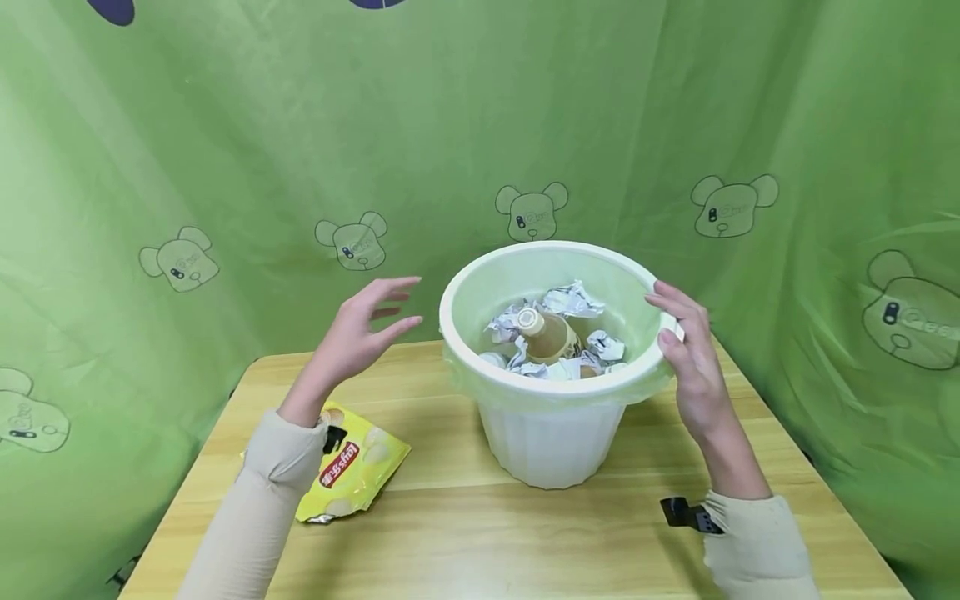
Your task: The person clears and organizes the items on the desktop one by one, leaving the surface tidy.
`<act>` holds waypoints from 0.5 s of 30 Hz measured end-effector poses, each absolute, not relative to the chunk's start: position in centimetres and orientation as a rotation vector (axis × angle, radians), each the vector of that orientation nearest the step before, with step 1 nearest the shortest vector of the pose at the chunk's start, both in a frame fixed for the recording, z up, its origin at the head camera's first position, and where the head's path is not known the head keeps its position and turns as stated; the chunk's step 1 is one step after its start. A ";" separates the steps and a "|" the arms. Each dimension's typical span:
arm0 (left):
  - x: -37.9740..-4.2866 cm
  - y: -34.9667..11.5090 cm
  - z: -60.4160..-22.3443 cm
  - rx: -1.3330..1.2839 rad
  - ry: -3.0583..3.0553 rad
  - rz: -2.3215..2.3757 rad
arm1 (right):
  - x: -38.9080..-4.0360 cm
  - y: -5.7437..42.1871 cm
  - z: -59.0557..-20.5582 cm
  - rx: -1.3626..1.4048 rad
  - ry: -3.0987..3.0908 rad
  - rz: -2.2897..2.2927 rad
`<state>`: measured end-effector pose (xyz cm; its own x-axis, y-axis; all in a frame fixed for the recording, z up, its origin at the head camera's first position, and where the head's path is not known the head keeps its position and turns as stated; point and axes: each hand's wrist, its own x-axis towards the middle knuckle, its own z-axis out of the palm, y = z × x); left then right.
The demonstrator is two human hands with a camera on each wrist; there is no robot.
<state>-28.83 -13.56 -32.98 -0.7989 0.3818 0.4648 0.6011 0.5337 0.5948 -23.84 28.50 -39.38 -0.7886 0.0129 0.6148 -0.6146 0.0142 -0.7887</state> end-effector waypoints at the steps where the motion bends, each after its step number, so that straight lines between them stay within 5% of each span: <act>1: -28.8 -14.2 -33.6 -0.796 -2.505 -1.138 | -23.9 28.5 -39.4 0.611 -1.851 1.823; 15: -26.6 -23.7 -43.5 -0.452 -2.715 -1.144 | -23.9 28.4 -39.4 0.578 -1.838 1.838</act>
